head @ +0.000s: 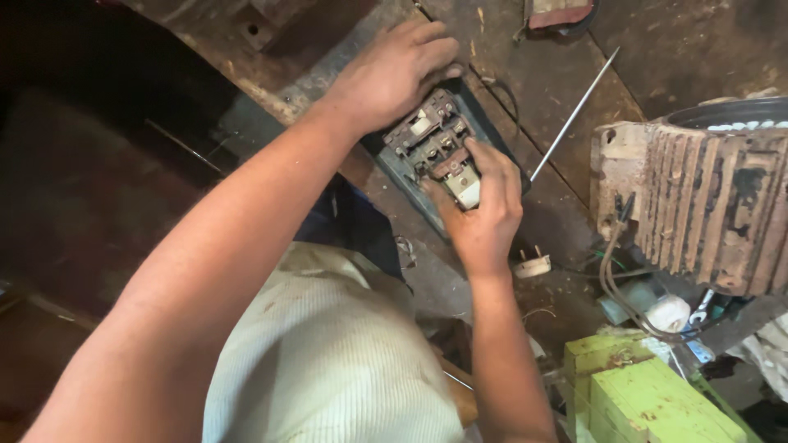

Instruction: The person works on a small electrical component, likely a contactor, using a screwdriver to tighten screws and adjust internal parts. They handle wires and a plug, repeatedly manipulating the component on a cluttered workbench.

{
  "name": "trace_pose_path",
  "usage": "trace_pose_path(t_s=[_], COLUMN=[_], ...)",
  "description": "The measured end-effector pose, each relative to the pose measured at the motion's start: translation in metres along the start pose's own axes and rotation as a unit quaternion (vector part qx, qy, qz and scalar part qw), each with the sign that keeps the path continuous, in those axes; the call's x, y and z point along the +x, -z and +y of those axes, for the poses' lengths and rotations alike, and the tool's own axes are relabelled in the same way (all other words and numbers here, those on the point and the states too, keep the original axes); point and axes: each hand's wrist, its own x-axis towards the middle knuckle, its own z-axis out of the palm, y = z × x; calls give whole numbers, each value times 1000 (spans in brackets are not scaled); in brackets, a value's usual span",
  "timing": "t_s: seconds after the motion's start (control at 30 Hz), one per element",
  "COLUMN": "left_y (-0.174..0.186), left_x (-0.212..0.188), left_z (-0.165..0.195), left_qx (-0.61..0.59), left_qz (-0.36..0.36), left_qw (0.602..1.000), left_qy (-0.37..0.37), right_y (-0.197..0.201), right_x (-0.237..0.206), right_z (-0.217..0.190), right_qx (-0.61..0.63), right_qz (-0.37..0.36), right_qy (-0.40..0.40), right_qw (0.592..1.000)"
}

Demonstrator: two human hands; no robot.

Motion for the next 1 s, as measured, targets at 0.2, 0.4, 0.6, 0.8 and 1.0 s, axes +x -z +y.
trace_pose_path(t_s=[0.2, 0.4, 0.6, 0.8, 1.0], left_y=[3, -1, -11, -13, -17], left_x=[-1, 29, 40, 38, 40], left_z=[1, -11, -21, -29, -35], left_qx=[-25, -23, -12, -22, -49], left_qz=[0, -12, -37, -34, -53], left_qw=[999, 993, 994, 995, 995], left_qy=[35, -113, -101, -89, -65], right_y=[-5, 1, -5, -24, -29], right_x=[-3, -6, -3, 5, 2], right_z=[-3, -4, -3, 10, 19], right_qx=[-6, 1, -81, -92, -114], right_qz=[-4, -18, -43, 10, 36], right_qy=[-35, 4, 109, 135, 141], right_qw=[999, 1000, 990, 986, 983])
